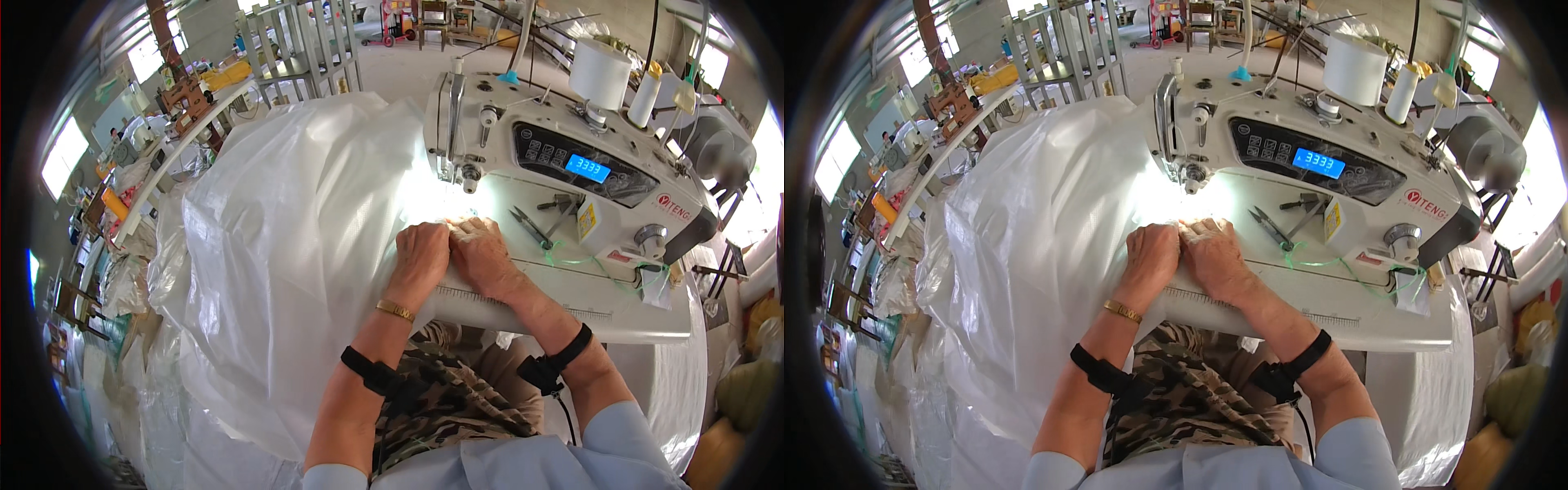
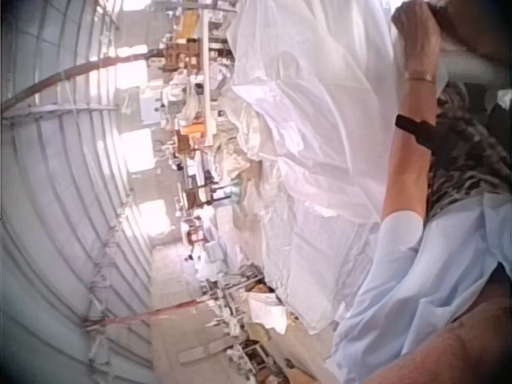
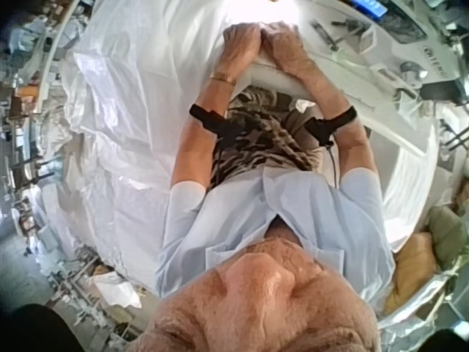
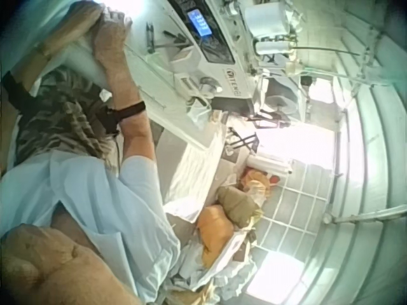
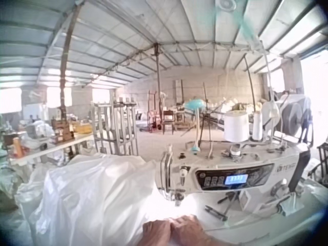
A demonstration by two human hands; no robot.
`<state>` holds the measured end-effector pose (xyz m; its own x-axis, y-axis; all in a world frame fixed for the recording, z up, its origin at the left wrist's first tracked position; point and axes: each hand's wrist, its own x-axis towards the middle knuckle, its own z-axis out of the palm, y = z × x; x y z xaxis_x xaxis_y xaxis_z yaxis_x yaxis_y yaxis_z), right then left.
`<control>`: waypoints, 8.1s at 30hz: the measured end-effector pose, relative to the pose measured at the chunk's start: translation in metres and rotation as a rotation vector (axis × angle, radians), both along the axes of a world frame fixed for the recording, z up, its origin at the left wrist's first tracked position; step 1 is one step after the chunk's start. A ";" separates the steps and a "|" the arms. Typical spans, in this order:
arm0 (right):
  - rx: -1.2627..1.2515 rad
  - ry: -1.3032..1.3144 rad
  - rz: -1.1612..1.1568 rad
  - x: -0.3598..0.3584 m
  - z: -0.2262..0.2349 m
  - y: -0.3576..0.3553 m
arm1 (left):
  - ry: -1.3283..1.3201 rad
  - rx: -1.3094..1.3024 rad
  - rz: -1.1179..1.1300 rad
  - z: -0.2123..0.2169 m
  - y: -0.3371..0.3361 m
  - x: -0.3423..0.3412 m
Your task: The person aligns and folds the edges of a large white plastic sheet by hand, feeding the material through a sewing machine to create a seam.
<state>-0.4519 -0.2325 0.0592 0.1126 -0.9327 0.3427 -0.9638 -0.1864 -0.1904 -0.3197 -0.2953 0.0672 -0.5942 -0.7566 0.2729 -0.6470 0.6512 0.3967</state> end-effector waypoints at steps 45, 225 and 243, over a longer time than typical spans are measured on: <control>-0.021 -0.078 0.070 0.006 0.009 -0.003 | -0.064 -0.298 0.424 -0.031 -0.201 0.249; 0.789 -1.307 0.321 0.191 -0.091 0.155 | 0.309 -0.119 0.071 0.009 0.176 0.260; 0.247 -1.004 0.435 0.175 -0.045 0.133 | 0.251 0.002 0.394 0.018 0.159 0.230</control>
